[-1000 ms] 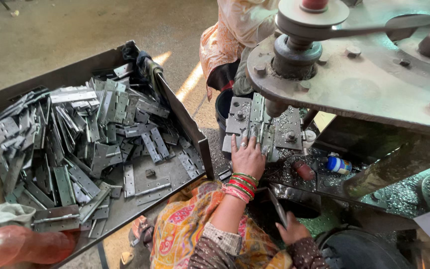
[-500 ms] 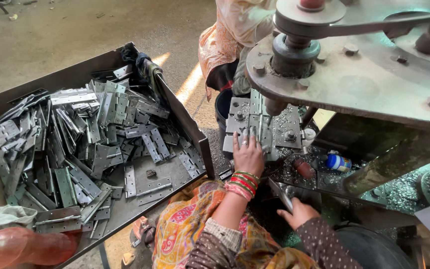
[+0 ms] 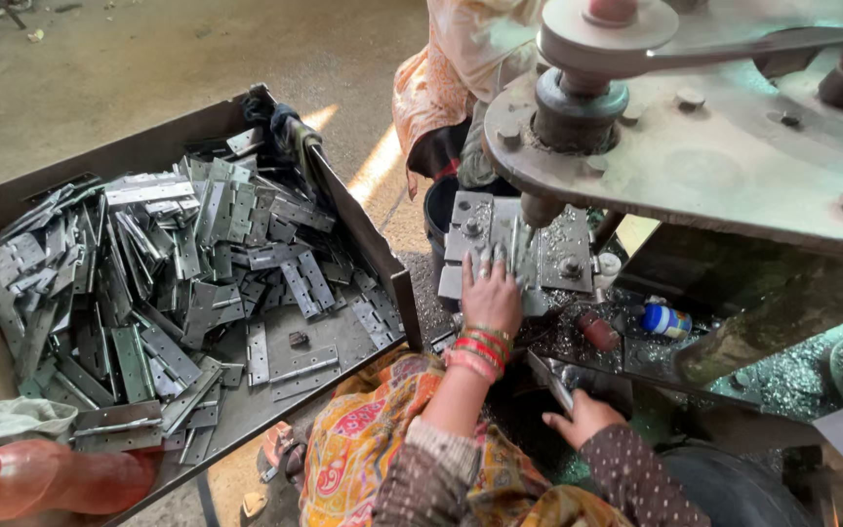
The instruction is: The person operates a manual press machine to process metal brackets. They pick brackets from a bin, place them under the press, and operate the lever to stamp or cut the pieces, then return them to the bin.
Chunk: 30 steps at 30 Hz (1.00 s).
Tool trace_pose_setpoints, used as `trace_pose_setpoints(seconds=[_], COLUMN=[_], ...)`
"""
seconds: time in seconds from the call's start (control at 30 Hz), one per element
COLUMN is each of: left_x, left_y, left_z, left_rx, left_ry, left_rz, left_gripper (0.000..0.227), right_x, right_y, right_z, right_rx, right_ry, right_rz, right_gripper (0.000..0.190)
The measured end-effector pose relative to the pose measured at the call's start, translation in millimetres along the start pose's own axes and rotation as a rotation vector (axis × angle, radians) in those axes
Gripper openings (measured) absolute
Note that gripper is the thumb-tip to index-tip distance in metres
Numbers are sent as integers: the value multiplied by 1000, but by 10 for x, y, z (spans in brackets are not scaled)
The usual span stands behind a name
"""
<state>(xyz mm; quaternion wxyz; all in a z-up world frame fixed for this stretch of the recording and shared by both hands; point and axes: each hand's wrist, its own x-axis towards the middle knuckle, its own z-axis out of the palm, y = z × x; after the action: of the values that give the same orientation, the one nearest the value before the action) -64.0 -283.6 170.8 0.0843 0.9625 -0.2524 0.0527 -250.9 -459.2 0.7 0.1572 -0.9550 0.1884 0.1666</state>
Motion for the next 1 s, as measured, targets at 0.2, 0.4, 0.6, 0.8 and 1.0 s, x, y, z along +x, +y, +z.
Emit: trace_pose_setpoints(seconds=[0.2,0.4,0.6,0.8,1.0], left_x=[229,14,309,486,513], left_y=[3,-21,-109,-182,-216], left_z=[33,-35,-69,55,136], left_rx=[36,-34,29,-14,-21], left_ry=[210,92,153,223,117], left_rz=[-14,13,-8,4,2], left_gripper=[39,35,36,36,31], right_x=[-257,-268,-113,-340,-174], right_y=[-11,65,-66,-113,-111], right_z=[401,473,-154,444,193], right_rx=[136,126,44,185,118], right_ry=[94,8,-58,146,-142], right_rz=[57,36,17,13,50], right_gripper=[65,78,68,60,65])
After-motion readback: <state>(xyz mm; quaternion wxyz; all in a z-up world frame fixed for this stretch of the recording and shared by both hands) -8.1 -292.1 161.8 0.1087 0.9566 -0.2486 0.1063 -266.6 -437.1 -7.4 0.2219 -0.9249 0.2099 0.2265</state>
